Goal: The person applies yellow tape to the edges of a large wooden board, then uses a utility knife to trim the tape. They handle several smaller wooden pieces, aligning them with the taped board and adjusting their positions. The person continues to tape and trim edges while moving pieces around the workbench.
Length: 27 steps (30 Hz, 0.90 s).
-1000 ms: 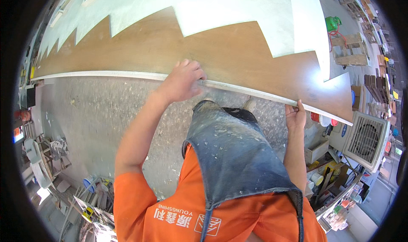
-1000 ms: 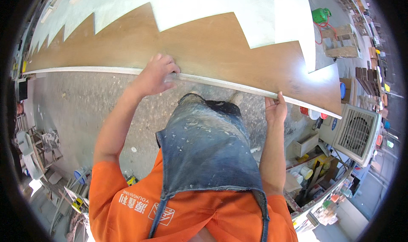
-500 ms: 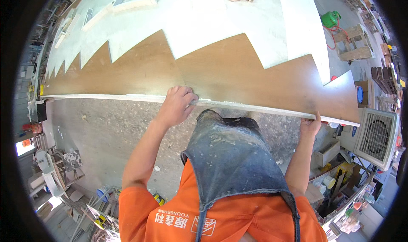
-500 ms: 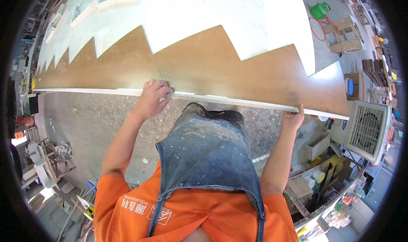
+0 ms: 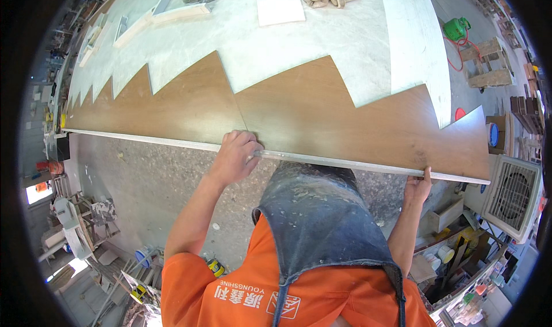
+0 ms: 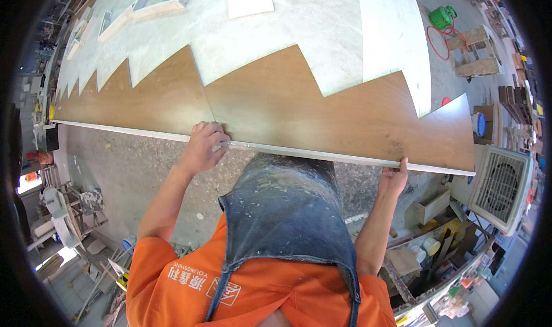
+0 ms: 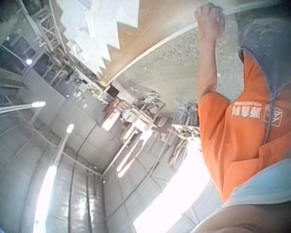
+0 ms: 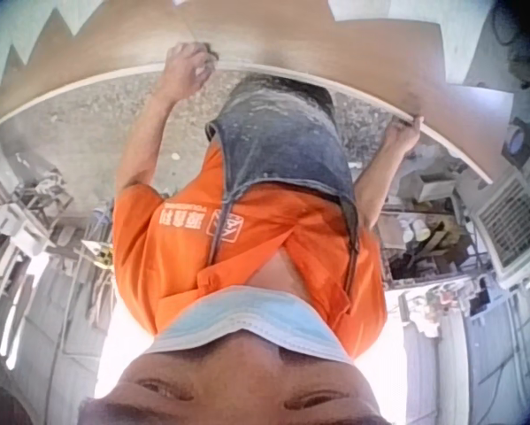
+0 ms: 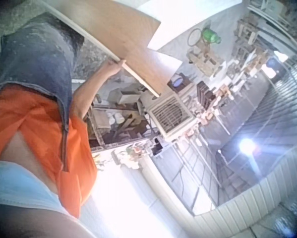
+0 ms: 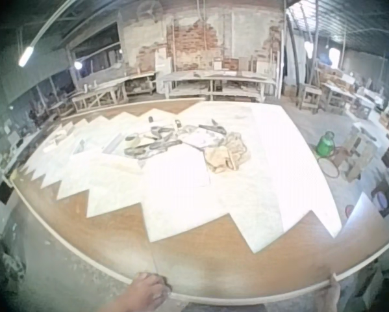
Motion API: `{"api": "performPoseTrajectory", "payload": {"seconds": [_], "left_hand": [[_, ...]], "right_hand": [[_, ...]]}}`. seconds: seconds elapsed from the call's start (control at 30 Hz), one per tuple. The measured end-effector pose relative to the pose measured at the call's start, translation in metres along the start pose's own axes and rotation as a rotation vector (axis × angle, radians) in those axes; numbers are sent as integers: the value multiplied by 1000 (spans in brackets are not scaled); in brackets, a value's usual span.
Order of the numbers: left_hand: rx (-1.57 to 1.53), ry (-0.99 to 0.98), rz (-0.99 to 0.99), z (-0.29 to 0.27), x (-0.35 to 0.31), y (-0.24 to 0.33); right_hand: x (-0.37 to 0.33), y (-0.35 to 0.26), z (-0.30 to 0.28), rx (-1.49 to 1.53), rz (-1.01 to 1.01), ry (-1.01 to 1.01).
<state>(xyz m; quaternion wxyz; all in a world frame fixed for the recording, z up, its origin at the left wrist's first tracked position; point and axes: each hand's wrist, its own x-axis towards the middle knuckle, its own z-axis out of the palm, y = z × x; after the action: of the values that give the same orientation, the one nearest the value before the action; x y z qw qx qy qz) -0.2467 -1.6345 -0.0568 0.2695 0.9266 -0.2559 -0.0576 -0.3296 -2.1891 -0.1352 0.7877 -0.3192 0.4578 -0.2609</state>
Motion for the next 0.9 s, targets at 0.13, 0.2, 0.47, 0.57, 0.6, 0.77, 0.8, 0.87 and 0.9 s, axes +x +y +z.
{"api": "performPoseTrajectory", "payload": {"seconds": [0.13, 0.2, 0.47, 0.57, 0.6, 0.77, 0.8, 0.87, 0.9], "left_hand": [[-16, -10, -1, -2, 3, 1], [-25, -3, 6, -1, 3, 0], [-17, 4, 1, 1, 3, 2], [-14, 7, -1, 0, 1, 2], [-11, 8, 0, 0, 0, 2], [8, 23, 1, 3, -2, -2], [19, 37, 4, 4, -6, -5], [9, 52, 43, 9, 2, -4], [-1, 48, 65, 5, 5, -1]], "right_hand": [[-5, -1, 4, -15, -4, 6], [-9, -2, 7, -18, -6, 12], [-9, -3, 9, -43, -20, 3], [-11, -3, 10, -43, -21, 6], [-12, -2, 10, -42, -20, 3], [-14, -2, 8, -63, -5, 11], [-14, 0, 8, -64, 4, 17], [-13, -1, 1, -29, 21, -27], [-8, -1, -4, -6, 16, -44]]}}
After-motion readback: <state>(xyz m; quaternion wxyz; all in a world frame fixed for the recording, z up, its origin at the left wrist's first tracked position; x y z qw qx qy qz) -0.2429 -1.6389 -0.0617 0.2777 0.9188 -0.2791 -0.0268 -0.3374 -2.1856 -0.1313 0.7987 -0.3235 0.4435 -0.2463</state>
